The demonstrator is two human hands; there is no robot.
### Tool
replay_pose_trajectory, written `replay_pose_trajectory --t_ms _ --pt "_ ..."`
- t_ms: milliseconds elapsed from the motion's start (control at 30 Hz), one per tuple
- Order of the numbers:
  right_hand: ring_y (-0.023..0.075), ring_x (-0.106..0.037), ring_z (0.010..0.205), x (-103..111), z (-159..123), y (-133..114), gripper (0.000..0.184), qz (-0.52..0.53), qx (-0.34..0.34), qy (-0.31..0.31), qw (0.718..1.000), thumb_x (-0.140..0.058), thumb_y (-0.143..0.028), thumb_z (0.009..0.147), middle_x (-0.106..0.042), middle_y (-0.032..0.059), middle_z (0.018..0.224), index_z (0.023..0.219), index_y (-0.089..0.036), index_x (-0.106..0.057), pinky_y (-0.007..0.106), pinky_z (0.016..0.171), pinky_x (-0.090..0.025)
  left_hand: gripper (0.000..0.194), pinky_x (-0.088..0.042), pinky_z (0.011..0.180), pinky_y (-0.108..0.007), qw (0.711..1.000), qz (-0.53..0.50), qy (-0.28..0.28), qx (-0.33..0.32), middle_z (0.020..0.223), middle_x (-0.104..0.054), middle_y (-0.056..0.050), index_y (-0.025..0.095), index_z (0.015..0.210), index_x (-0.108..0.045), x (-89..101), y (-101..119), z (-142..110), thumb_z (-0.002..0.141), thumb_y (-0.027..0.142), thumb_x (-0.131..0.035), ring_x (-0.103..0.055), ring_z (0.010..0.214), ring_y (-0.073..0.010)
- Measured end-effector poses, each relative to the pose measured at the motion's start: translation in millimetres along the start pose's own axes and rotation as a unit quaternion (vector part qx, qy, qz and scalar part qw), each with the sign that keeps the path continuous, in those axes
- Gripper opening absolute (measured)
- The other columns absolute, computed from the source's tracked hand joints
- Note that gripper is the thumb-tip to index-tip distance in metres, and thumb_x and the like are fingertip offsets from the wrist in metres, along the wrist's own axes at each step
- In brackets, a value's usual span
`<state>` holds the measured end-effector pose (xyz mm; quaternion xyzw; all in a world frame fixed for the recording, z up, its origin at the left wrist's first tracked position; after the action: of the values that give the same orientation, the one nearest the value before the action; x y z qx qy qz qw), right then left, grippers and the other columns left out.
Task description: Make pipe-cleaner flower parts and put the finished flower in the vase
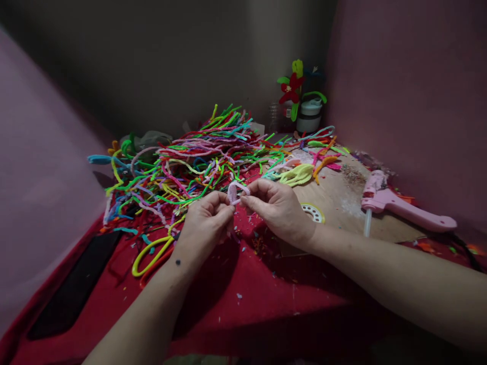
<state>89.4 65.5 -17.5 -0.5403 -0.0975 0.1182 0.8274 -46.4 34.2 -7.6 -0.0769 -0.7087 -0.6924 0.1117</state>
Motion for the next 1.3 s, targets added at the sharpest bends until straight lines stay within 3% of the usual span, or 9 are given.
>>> replay_pose_trajectory --t_ms 200,500,600,767,900,1000,1200,1300 --pt "0.0113 -0.053 0.067 2 -5 -9 0.01 -0.173 0.124 0.008 0.977 -0.05 -0.015 0.083 -0.059 0.0006 0.072 0.076 -0.018 -0.056 0.025 0.067 -0.04 0.012 -0.026 0.032 -0.016 1.0 0.006 0.007 -0.014 0.042 -0.045 0.009 0.018 0.074 -0.052 1.1 -1 0 0.073 0.026 -0.061 -0.036 0.031 -0.0049" --pt "0.0129 -0.055 0.069 -2 -8 -6 0.01 -0.194 0.142 -0.016 0.971 -0.049 -0.015 0.083 -0.062 0.0024 0.076 0.078 -0.018 -0.058 0.026 0.069 -0.041 0.008 -0.026 0.033 -0.016 0.999 0.03 0.019 -0.03 0.041 -0.04 0.01 0.019 0.073 -0.052 0.7 -3 0 0.074 0.024 -0.058 -0.035 0.031 -0.0053" --pt "0.0125 -0.056 0.068 -5 -9 -3 0.011 -0.165 0.113 -0.041 0.979 -0.05 -0.014 0.082 -0.063 0.002 0.075 0.077 -0.018 -0.059 0.025 0.067 -0.041 0.007 -0.027 0.036 -0.016 0.995 0.076 0.033 -0.055 0.042 -0.039 0.01 0.019 0.079 -0.056 1.7 -4 1 0.074 0.023 -0.058 -0.035 0.034 -0.0052" --pt "0.0121 -0.055 0.07 -6 -4 5 0.01 -0.064 0.023 -0.042 0.997 -0.054 -0.017 0.081 -0.063 0.0006 0.074 0.076 -0.017 -0.062 0.025 0.068 -0.041 0.025 -0.026 0.038 -0.017 0.99 0.117 0.033 -0.072 0.046 -0.043 0.009 0.02 0.1 -0.06 -0.2 -1 -1 0.075 0.024 -0.058 -0.035 0.037 -0.0056" --pt "0.0103 -0.05 0.061 -1 3 17 0.012 -0.009 -0.076 -0.032 0.997 -0.058 -0.02 0.077 -0.058 -0.0012 0.064 0.067 -0.015 -0.061 0.024 0.061 -0.04 0.022 -0.031 0.04 -0.019 0.993 0.102 -0.007 -0.057 0.051 -0.049 0.006 0.017 0.098 -0.06 -4.4 1 -2 0.08 0.028 -0.052 -0.04 0.039 -0.007" --pt "0.0095 -0.048 0.054 -1 5 22 0.015 0.018 -0.136 -0.051 0.989 -0.061 -0.024 0.074 -0.056 -0.0015 0.058 0.062 -0.015 -0.06 0.025 0.056 -0.038 0.019 -0.041 0.048 -0.021 0.984 0.156 -0.034 -0.073 0.056 -0.055 0.004 0.016 0.094 -0.059 -5.7 2 -2 0.084 0.027 -0.046 -0.049 0.044 -0.0094" --pt "0.0101 -0.054 0.063 -1 6 11 0.017 0.144 -0.113 -0.041 0.982 -0.066 -0.032 0.073 -0.062 -0.0012 0.071 0.08 -0.018 -0.063 0.024 0.062 -0.042 0.017 -0.046 0.051 -0.024 0.978 0.183 -0.071 -0.074 0.053 -0.059 0.003 0.019 0.081 -0.051 -7.6 -3 -2 0.087 0.027 -0.038 -0.058 0.047 -0.0132" --pt "0.0097 -0.053 0.06 -2 7 14 0.017 0.163 -0.122 -0.07 0.976 -0.064 -0.034 0.074 -0.06 -0.0014 0.065 0.071 -0.017 -0.063 0.025 0.062 -0.042 0.018 -0.046 0.048 -0.024 0.976 0.184 -0.1 -0.066 0.054 -0.06 0.002 0.02 0.076 -0.048 -9.4 -4 -3 0.087 0.028 -0.037 -0.058 0.045 -0.0133"
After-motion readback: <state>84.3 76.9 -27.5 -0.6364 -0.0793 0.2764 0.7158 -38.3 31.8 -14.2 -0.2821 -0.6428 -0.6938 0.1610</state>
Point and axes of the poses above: each hand's wrist, its own z-axis towards the middle knuckle, its own x-axis out of the back of the hand, y = z × x, the point moved 3 cm from there along z, towards the middle knuckle
